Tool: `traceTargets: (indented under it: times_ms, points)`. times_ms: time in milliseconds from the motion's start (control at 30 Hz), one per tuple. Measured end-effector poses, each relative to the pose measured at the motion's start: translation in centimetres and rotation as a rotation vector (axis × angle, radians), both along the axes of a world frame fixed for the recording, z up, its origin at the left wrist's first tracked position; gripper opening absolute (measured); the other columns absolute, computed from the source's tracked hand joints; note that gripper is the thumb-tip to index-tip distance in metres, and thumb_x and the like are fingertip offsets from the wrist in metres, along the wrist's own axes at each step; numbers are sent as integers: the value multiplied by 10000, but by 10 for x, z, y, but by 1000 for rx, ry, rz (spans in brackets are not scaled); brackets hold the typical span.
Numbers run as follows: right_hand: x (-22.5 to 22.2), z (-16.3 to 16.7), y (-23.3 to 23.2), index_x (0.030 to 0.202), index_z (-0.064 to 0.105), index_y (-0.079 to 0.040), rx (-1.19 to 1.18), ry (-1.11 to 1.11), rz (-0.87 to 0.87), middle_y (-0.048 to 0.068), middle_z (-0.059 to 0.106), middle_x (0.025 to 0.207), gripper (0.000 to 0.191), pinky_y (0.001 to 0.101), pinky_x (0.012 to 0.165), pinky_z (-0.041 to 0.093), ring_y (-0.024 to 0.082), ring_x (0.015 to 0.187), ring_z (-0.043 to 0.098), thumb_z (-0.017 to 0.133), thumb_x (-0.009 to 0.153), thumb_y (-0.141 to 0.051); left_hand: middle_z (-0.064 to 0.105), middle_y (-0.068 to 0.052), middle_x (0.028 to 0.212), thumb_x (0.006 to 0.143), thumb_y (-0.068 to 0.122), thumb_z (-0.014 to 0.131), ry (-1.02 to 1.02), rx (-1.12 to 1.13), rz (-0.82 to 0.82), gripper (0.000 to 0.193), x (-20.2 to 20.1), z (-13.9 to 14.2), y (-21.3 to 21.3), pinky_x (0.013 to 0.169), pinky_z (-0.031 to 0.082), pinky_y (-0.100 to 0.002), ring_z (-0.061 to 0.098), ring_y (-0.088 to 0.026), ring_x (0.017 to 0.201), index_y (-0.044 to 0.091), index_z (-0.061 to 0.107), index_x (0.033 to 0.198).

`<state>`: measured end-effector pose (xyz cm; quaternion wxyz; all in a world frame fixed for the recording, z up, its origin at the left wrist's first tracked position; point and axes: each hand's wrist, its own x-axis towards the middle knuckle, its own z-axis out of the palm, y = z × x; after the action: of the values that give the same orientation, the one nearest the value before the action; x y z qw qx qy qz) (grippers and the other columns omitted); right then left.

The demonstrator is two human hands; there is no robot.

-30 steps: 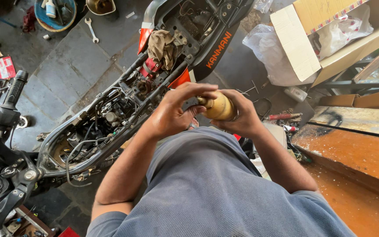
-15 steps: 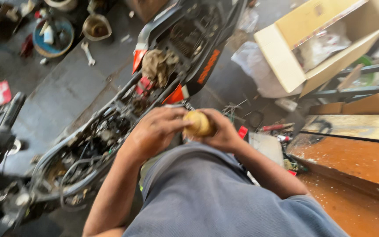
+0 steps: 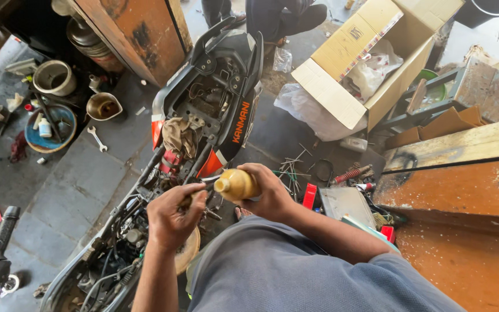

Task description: The person uses a squeeze bottle to apply lubricant to the exposed engine and frame components of a motorcycle. They repeatedly squeeze the bottle and wipe the area with a rag, then briefly move a red helmet and reach into a bucket.

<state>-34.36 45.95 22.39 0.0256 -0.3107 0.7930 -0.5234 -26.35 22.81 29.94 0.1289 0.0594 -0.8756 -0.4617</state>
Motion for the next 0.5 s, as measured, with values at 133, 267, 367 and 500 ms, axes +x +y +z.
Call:
traceTargets:
  times_ms: [133, 267, 367, 500]
  points:
    - [-16, 2, 13, 1375, 518, -38, -150, -231, -19, 101, 672, 1265, 780, 333, 1046, 527, 178, 1187, 653, 934, 735, -198, 745, -89, 825, 914, 231, 734, 66, -55, 97, 188, 12, -23, -21, 641, 545, -303, 725, -196, 689, 86, 776, 1026]
    - [-39, 15, 43, 1423, 475, -17, -291, -211, -36, 90, 644, 1315, 773, 340, 1090, 515, 171, 1250, 630, 910, 821, -230, 759, -121, 929, 952, 310, 682, -133, -147, 122, 243, 19, -91, -45, 712, 567, -350, 736, -262, 783, 102, 759, 1052]
    - [-54, 28, 66, 1460, 441, -13, -426, -195, -74, 85, 632, 1337, 783, 345, 1101, 519, 168, 1245, 635, 889, 866, -256, 766, -156, 994, 884, 408, 706, -414, -245, 104, 326, 38, -165, -56, 794, 564, -420, 726, -348, 918, 128, 798, 1024]
    - [-73, 49, 95, 1460, 450, 3, -508, -209, -168, 94, 634, 1337, 822, 354, 1082, 546, 179, 1228, 660, 880, 823, -286, 781, -179, 1020, 857, 443, 728, -707, -174, 83, 377, 85, -256, -58, 865, 582, -400, 750, -333, 973, 138, 793, 1068]
